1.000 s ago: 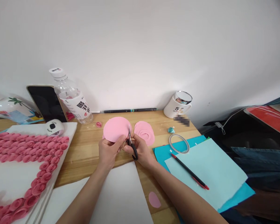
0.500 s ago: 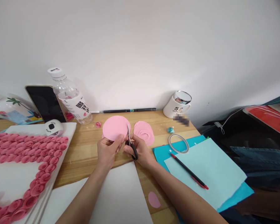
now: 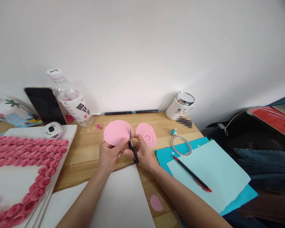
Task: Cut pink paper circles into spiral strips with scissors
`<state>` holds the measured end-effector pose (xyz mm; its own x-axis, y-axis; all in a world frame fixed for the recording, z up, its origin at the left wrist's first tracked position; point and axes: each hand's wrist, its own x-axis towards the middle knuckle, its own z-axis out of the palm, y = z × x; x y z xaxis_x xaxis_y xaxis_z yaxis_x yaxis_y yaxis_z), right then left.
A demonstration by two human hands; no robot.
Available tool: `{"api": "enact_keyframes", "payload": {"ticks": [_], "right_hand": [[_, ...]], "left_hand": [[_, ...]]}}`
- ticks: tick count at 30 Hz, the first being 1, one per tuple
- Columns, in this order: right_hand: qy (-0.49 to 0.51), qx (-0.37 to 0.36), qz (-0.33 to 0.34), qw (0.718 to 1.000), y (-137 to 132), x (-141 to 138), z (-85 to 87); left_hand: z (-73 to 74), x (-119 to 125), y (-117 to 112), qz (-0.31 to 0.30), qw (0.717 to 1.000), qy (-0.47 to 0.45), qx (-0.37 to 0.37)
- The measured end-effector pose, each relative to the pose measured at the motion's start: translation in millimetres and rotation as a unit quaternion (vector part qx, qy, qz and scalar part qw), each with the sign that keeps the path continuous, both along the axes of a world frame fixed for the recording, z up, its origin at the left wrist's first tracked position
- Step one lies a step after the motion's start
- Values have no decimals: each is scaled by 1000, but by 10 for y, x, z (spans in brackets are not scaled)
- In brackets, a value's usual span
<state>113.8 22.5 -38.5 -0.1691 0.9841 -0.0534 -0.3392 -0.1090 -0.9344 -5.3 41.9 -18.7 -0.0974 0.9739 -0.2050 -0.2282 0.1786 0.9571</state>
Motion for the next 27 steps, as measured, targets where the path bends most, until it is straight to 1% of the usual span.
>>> {"api": "enact_keyframes", "payload": {"ticks": [3,11,18,27], "right_hand": [[-4,3,-13,1000,9,5,10],[-19,5,-7,1000,19,22,5],[-38,1,-9,999,16,24,23],[-56,-9,-15,998,6,36,14]], "left_hand": [[-13,3,7,-4,1000,1,8],[-41,-7,10,-15,1000,3,20],[-52,-15,12,-3,999,15,33],[-2,-4,12,6,1000,15,25]]}}
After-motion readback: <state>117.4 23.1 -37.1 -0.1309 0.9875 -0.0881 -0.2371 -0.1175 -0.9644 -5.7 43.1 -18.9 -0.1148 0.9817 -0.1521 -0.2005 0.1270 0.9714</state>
